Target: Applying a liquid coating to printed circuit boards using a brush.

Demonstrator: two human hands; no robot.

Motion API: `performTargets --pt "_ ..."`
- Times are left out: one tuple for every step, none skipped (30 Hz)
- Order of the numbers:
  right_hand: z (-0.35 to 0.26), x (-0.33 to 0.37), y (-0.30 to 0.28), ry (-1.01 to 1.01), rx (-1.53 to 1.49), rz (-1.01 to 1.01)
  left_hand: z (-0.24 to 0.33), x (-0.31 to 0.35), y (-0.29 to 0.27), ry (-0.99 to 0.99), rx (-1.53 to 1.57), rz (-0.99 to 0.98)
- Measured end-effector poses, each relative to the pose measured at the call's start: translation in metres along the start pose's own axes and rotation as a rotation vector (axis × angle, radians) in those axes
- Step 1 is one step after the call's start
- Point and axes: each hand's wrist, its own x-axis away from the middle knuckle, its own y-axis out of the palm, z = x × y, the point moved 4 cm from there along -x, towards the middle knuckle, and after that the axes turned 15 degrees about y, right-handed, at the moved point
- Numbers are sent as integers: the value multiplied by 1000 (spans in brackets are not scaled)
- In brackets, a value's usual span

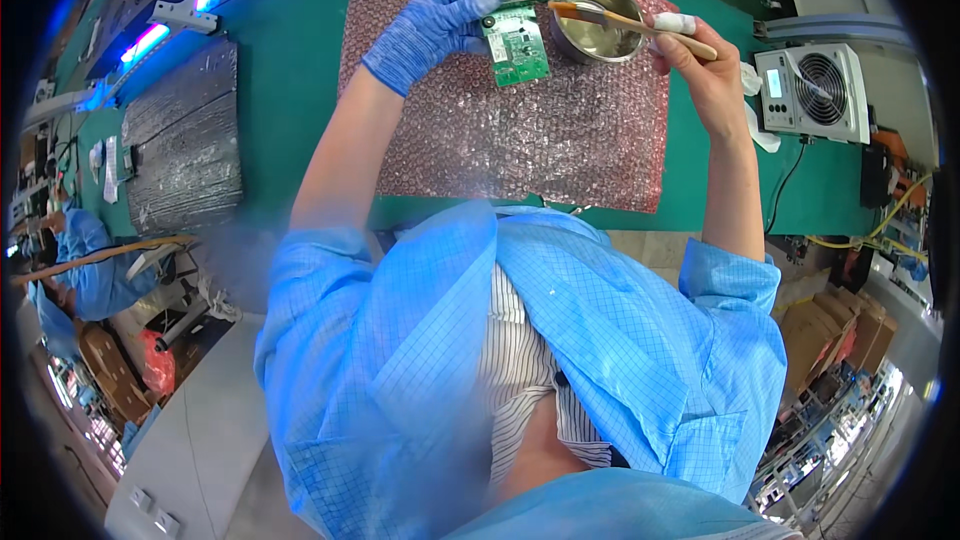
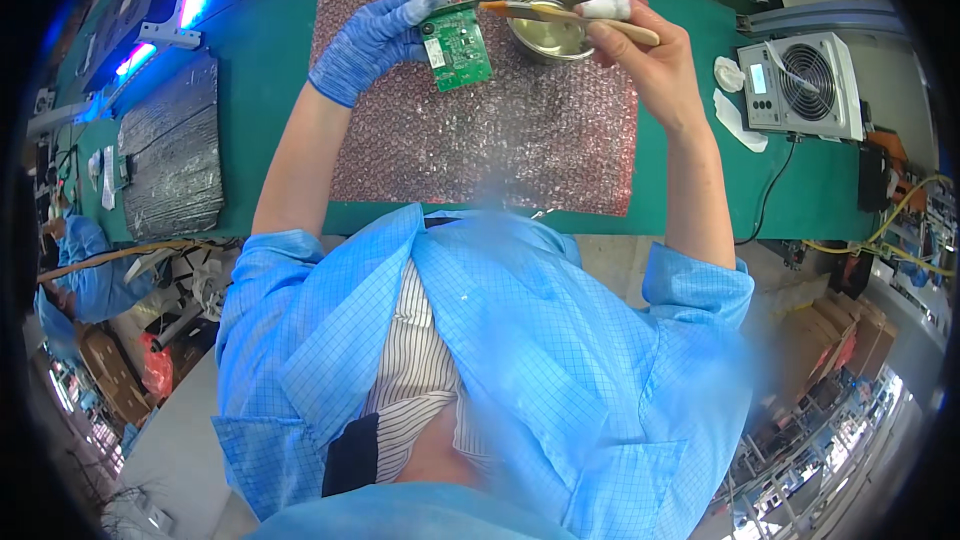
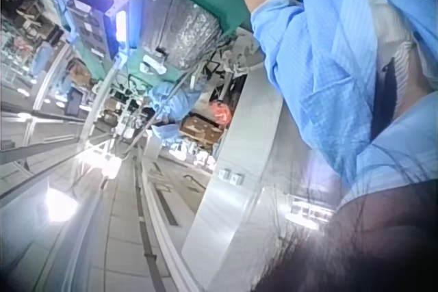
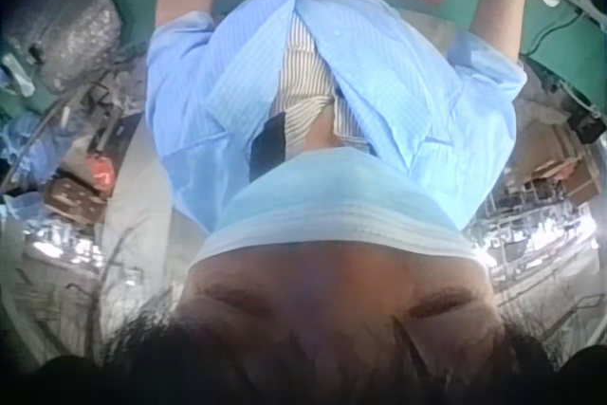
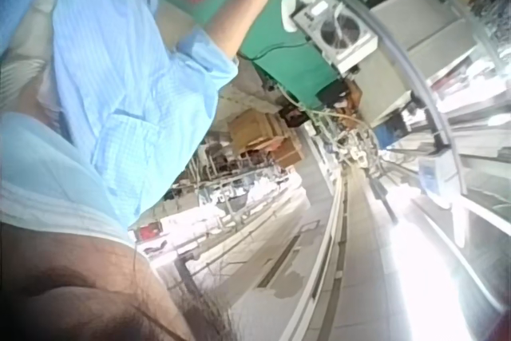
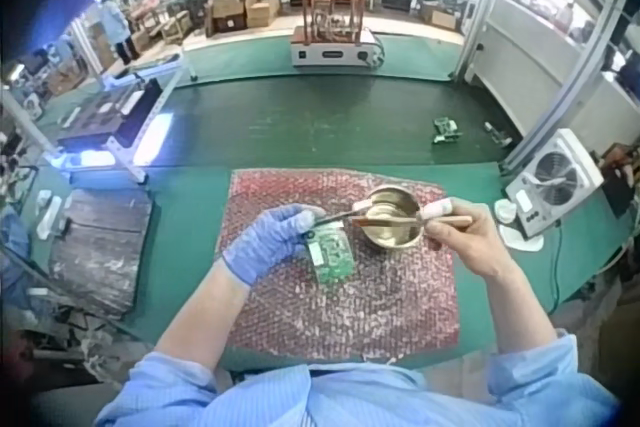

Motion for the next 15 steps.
performTargets --pt "-2 -1 4 -10 23 -37 -1 -2 1 15 47 20" --pt "-3 -2 6 -10 22 -38 0 -2 2 15 46 21" --pt "-3 -4 10 -15 39 -62 0 -2 2 4 58 14" --pt "-3 -5 14 -21 56 -89 0 -2 2 -6 69 8" --pt "-4 -7 17 -21 56 -90 -1 -2 2 -6 69 10" --pt "-4 -8 20 -28 75 -107 -2 -1 1 0 66 10" --pt "-5 -8 23 -34 94 -121 -2 -1 2 5 63 8" --pt "-3 -10 25 -33 93 -121 -1 -1 4 4 64 7" --pt "-3 -12 27 -59 82 -119 2 0 6 17 45 5" --pt "-2 -13 29 -85 71 -119 5 0 7 30 26 4" --pt "-3 -14 31 -84 71 -120 5 0 7 29 26 5" --pt "-2 -15 33 -34 73 -119 4 0 6 30 -15 -10" --pt "-1 -16 34 16 76 -116 4 -1 6 31 -56 -27" --pt "0 -16 36 19 75 -115 4 -1 6 29 -55 -29" --pt "1 -16 36 22 102 -85 3 -1 5 33 -63 -19"
